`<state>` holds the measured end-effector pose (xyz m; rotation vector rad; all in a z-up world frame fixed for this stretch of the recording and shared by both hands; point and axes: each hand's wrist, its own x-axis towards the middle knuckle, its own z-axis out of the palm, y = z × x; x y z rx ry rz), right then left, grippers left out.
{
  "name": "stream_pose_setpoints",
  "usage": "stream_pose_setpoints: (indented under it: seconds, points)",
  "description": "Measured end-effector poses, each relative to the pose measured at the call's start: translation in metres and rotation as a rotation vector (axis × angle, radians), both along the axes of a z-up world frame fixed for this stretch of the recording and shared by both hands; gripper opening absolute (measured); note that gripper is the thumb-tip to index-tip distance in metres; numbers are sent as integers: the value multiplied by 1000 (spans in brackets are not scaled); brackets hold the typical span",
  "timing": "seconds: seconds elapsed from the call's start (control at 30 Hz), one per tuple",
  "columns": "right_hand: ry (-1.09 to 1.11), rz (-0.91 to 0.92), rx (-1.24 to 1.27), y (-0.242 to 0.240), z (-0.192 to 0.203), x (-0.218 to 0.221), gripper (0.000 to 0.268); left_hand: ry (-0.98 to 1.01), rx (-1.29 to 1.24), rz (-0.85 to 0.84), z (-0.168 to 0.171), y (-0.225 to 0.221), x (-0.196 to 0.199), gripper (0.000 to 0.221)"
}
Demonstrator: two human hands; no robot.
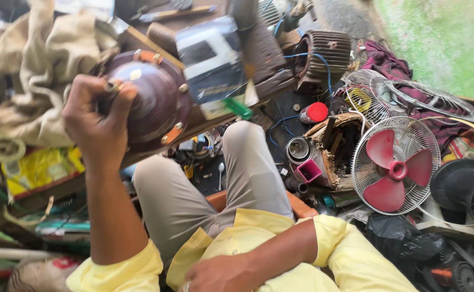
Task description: The person sits at a cluttered workbench and uses a screwdriver to tighten screws on a brown circular electrical component. They repeatedly pick up and set down the tool while adjusting the component on the table.
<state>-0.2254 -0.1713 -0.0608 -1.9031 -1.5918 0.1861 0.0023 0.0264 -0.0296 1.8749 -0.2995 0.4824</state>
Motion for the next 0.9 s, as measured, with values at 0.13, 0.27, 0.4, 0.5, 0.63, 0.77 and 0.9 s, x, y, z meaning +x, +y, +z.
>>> stream_pose_setpoints:
  seconds: [0.13, 0.27, 0.4, 0.5, 0.63, 0.77, 0.9]
  points:
    - [132, 31, -40, -6, -31, -8, 33, 18, -32, -11, -8, 3, 2, 34]
    - [105, -39, 45, -15, -42, -3, 39, -17, 89, 78, -12, -1, -2, 39]
    - [-38, -157, 169, -36, -16, 20, 28, -64, 214, 174, -8, -9, -3, 43]
    - [-107, -279, 225, -60, 16, 47, 17, -51, 199, 216, 0, -15, 0, 44]
    - [-78, -370, 309, -70, 48, 76, 18, 25, 79, 208, 10, -24, -2, 44]
    - [-79, -399, 321, -74, 62, 88, 16, 32, 78, 230, 20, -29, -3, 43]
    - [-50, -451, 355, -75, 64, 96, 15, 35, 63, 231, 24, -32, -3, 41]
